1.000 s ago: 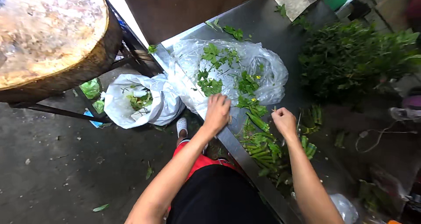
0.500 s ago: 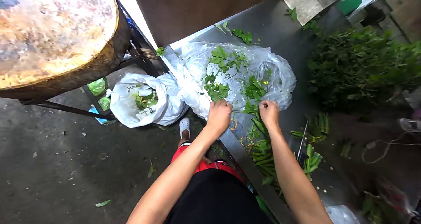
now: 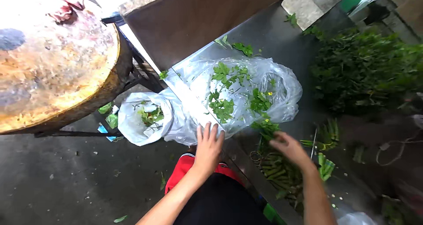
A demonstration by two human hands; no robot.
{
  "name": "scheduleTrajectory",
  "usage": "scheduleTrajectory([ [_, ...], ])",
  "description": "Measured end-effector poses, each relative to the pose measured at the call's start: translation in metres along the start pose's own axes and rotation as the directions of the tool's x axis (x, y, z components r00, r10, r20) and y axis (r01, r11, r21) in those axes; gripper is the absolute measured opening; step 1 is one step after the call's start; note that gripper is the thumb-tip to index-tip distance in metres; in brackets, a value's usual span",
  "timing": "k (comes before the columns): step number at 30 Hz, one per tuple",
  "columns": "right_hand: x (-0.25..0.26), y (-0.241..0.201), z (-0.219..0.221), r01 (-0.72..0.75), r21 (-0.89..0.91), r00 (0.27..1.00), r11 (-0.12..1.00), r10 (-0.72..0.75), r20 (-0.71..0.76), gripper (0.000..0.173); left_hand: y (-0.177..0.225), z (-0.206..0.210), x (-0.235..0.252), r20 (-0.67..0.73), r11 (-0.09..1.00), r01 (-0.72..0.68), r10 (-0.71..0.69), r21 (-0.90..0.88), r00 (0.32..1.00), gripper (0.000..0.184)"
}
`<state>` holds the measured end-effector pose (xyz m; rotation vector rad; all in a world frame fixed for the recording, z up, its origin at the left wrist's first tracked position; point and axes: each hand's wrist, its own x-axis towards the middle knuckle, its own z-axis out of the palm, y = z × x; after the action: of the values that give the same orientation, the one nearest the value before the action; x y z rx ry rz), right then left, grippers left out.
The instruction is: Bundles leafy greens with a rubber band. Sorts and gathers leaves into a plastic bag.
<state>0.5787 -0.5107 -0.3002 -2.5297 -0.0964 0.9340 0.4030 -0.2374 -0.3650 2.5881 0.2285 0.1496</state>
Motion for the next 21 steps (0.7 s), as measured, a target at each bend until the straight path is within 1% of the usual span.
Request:
scheduleTrajectory([
  [1,0.014,-0.002,-0.016,-0.007,0.097,0.987,0.995,0.022,-0.161,0.068,-0.008,-0.010,0.001,-0.023,1.000,-0.006,0.006,0.028,1.000,0.050],
  [2,0.033,-0.002,-0.029,-0.011,0.197,0.945,0.980,0.075,-0.319,0.078,-0.017,-0.019,0.002,-0.030,0.998,-0.008,0.010,0.070,0.999,0.057],
  [3,0.056,0.001,-0.038,-0.025,0.289,0.894,0.957,0.151,-0.423,0.088,-0.027,-0.026,0.003,-0.013,0.993,-0.005,0.007,0.119,1.000,0.062],
  [4,0.080,0.005,-0.044,-0.051,0.380,0.857,0.924,0.236,-0.459,0.098,-0.039,-0.030,0.005,0.022,0.988,-0.001,-0.003,0.156,1.000,0.062],
  [5,0.103,0.008,-0.044,-0.088,0.464,0.843,0.881,0.314,-0.437,0.103,-0.051,-0.032,0.006,0.071,0.983,0.007,-0.020,0.186,0.997,0.057],
  [6,0.124,0.010,-0.042,-0.120,0.528,0.842,0.840,0.369,-0.395,0.102,-0.062,-0.034,0.008,0.129,0.979,0.021,-0.048,0.203,0.990,0.046],
  [7,0.142,0.011,-0.039,-0.128,0.564,0.841,0.816,0.390,-0.374,0.094,-0.070,-0.037,0.012,0.198,0.978,0.046,-0.087,0.204,0.976,0.033],
  [8,0.156,0.010,-0.037,-0.103,0.574,0.839,0.813,0.381,-0.389,0.082,-0.077,-0.043,0.016,0.261,0.980,0.083,-0.129,0.179,0.957,0.023],
  [9,0.162,0.001,-0.037,-0.065,0.563,0.840,0.824,0.350,-0.414,0.068,-0.084,-0.051,0.022,0.281,0.984,0.116,-0.151,0.137,0.948,0.018],
  [10,0.163,-0.012,-0.038,-0.013,0.535,0.844,0.845,0.296,-0.447,0.057,-0.090,-0.058,0.026,0.220,0.990,0.121,-0.133,0.066,0.966,0.016],
  [11,0.160,-0.026,-0.038,0.050,0.503,0.844,0.863,0.233,-0.484,0.051,-0.096,-0.065,0.030,0.115,0.995,0.102,-0.100,-0.010,0.988,0.016],
  [13,0.146,-0.053,-0.035,0.179,0.481,0.837,0.858,0.124,-0.533,0.046,-0.103,-0.078,0.041,-0.099,0.993,-0.003,-0.009,-0.119,0.995,0.016],
  [14,0.137,-0.065,-0.033,0.240,0.495,0.832,0.835,0.086,-0.548,0.043,-0.104,-0.085,0.047,-0.169,0.986,-0.060,0.032,-0.159,0.985,0.017],
  [16,0.118,-0.088,-0.026,0.343,0.527,0.822,0.777,0.023,-0.569,0.039,-0.101,-0.101,0.059,-0.259,0.960,-0.164,0.103,-0.228,0.960,0.019],
  [18,0.099,-0.103,-0.018,0.422,0.572,0.813,0.703,-0.013,-0.582,0.038,-0.092,-0.112,0.066,-0.309,0.923,-0.254,0.161,-0.289,0.937,0.017],
  [20,0.076,-0.112,-0.007,0.472,0.636,0.800,0.611,0.005,-0.599,0.043,-0.083,-0.110,0.068,-0.357,0.874,-0.322,0.188,-0.364,0.915,0.015],
  [21,0.062,-0.120,-0.001,0.472,0.659,0.799,0.585,0.033,-0.601,0.047,-0.078,-0.105,0.070,-0.388,0.851,-0.338,0.176,-0.401,0.904,0.014],
])
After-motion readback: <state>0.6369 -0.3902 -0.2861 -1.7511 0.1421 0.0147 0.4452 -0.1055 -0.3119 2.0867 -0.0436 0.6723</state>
